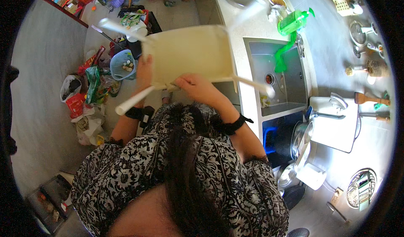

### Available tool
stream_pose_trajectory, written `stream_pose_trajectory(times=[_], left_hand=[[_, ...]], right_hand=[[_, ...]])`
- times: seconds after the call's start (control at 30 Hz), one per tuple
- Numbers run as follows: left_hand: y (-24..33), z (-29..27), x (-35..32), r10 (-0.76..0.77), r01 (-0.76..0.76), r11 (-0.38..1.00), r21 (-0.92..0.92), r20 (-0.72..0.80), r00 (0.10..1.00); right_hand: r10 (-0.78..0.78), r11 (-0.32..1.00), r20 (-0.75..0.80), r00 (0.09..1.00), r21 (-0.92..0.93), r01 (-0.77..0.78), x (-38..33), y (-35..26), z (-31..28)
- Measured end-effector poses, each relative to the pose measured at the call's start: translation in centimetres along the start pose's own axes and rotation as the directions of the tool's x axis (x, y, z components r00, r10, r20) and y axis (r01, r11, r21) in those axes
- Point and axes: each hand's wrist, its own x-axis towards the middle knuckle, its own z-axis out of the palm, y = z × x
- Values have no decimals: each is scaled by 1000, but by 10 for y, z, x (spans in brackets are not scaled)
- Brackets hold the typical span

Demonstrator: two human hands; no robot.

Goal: The person assembles a white plastic shelving unit by inserting legs into trays and connecting multiple trays together. They wipe the trays with a cloth during assembly and place the finished unit on the floor.

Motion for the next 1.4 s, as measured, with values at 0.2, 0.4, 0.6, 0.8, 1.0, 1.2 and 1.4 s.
stream_pose_trajectory(times=[0.2,0.4,0.6,0.8,1.0,1.2,1.4], left_hand=[[-48,-91,51,-152,88,827,-555,-70,986],[-81,-127,53,-266,298,675,-675,154,952],[-85,-110,43,-302,377,625,-684,234,924],[-65,-95,21,-270,439,586,-680,347,898],[-34,-82,2,-349,560,603,-568,444,825],[-13,-69,-9,-323,643,586,-493,586,743],[-25,-66,-5,-220,633,635,-443,681,698]], right_hand=[[164,986,-7,986,29,-164,-43,25,-42],[224,942,-121,967,-226,-247,-62,77,-42],[302,916,-107,947,-242,-319,-68,79,-38],[390,900,-183,903,-132,-415,-59,69,-29],[305,949,-351,885,191,-251,-45,74,-33],[286,937,-338,897,296,-187,-24,68,-46],[299,941,-113,947,201,-273,-28,45,-50]])
